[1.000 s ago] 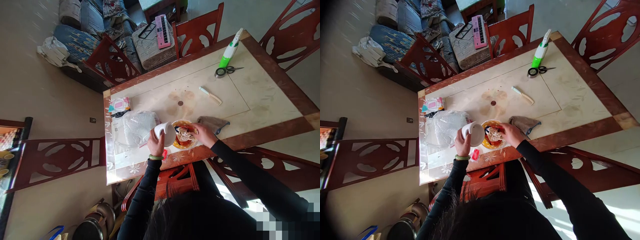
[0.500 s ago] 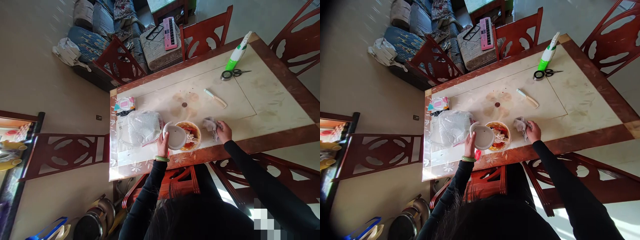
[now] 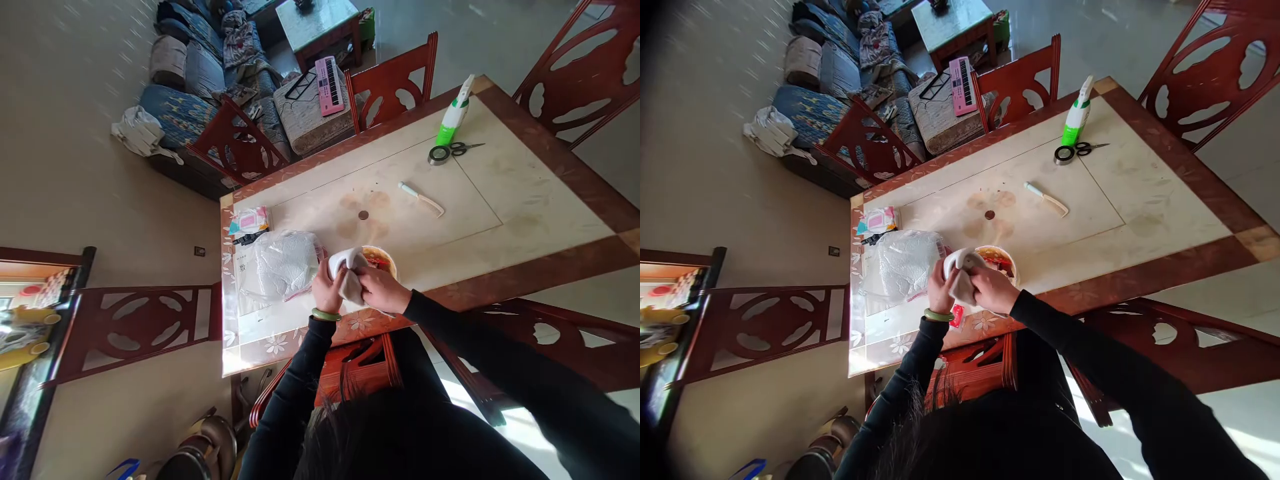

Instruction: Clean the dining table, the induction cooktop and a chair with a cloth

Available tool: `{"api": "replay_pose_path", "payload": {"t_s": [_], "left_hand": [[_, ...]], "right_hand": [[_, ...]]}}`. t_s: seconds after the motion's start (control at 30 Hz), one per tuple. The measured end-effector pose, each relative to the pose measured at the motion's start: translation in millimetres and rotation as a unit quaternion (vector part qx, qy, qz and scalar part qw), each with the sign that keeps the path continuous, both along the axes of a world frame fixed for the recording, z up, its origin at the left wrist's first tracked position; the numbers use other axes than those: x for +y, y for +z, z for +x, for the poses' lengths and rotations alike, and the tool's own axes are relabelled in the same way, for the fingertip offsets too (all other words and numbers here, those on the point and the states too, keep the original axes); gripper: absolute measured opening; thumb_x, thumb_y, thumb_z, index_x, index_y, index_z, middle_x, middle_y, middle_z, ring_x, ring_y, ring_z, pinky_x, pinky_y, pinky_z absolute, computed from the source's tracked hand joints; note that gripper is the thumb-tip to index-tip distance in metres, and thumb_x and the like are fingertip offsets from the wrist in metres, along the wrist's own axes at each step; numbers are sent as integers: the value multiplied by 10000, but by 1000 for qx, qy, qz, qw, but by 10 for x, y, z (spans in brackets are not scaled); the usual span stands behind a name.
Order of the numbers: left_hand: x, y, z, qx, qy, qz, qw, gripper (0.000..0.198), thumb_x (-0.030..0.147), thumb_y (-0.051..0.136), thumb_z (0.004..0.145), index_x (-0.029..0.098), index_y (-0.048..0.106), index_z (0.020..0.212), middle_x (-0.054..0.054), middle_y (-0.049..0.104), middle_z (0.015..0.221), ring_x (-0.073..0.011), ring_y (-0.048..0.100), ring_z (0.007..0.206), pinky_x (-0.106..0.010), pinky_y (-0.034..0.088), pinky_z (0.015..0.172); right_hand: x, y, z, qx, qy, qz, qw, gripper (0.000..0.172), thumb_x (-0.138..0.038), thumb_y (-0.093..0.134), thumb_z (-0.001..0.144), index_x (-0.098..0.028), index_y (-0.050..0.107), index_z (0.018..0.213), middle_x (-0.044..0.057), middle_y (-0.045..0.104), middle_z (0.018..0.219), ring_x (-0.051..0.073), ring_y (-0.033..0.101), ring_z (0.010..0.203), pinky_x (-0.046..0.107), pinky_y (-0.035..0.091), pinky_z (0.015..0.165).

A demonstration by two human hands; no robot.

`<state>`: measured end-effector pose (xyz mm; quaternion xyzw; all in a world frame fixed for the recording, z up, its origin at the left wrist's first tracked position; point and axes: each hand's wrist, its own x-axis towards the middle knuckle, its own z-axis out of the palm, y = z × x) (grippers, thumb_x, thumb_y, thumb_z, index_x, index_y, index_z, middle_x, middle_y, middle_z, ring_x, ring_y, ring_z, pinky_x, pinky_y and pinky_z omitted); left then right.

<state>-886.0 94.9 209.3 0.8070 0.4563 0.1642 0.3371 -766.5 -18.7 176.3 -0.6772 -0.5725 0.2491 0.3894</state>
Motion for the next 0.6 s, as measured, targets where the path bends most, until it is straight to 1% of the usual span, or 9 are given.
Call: {"api": "replay_pose_path", "payload": {"t_s": [0.03,0.07,0.13,0.2,0.27,0.33,0.4,0.5,0.6], "left_hand": [[31,40,-20,23,-9,16,1000,417,523,689,930,213,705,1208,-111,801,1075,-301,750,1001,-382,554,859],[58,74,-34,44,-14,27,999,429,525,694,927,216,703,1225,-110,803,1062,-311,754,1006,-387,553,862],[89,128,-39,64,-16,35,997,435,512,671,945,223,696,1270,-109,808,1077,-317,759,1033,-390,551,884],[89,165,-16,63,-7,34,997,425,490,635,969,226,687,1298,-105,811,1120,-309,760,1063,-383,549,909],[63,184,19,63,10,40,997,436,494,629,968,222,682,1305,-107,811,1138,-310,761,1075,-381,550,914],[28,184,46,67,19,56,996,475,523,657,942,216,680,1304,-118,811,1124,-327,761,1064,-392,552,900],[0,163,56,54,15,70,996,522,549,696,905,216,680,1306,-128,808,1100,-344,761,1044,-406,550,890],[2,121,55,5,4,70,997,503,561,715,874,222,705,1244,-133,802,1056,-356,759,1000,-422,546,880],[69,112,66,-56,-2,55,997,433,556,699,877,232,717,1164,-116,793,1039,-347,745,1008,-417,543,889]], "right_hand": [[-39,27,89,-41,13,-19,999,255,-82,616,916,-192,819,1024,110,761,1071,266,684,1021,388,562,934],[-73,67,180,-82,10,-32,996,249,-87,612,927,-192,825,1003,121,753,1032,277,668,1010,398,552,921],[-111,165,321,-146,-24,-33,988,263,-116,581,975,-190,828,1028,149,730,1048,302,634,1041,429,531,934],[-104,234,348,-180,-58,-9,982,314,-127,535,1010,-193,803,1159,167,703,1184,318,601,1108,466,516,986],[-69,234,242,-183,-73,6,980,371,-125,532,1011,-190,736,1313,176,647,1355,328,577,1180,503,503,1049],[-24,172,55,-147,-91,-18,985,395,-118,568,977,-144,693,1352,208,609,1414,339,584,1202,515,514,1063],[21,93,-117,-42,-107,-49,992,347,-104,590,935,-118,713,1260,214,641,1360,334,628,1168,490,544,1034],[61,47,-193,127,-78,-48,988,231,-74,563,892,-181,745,988,97,756,1139,253,709,1020,372,590,932],[-20,133,-38,183,-27,-34,982,238,-101,529,896,-223,725,839,-3,785,891,178,715,840,282,599,781]]}}
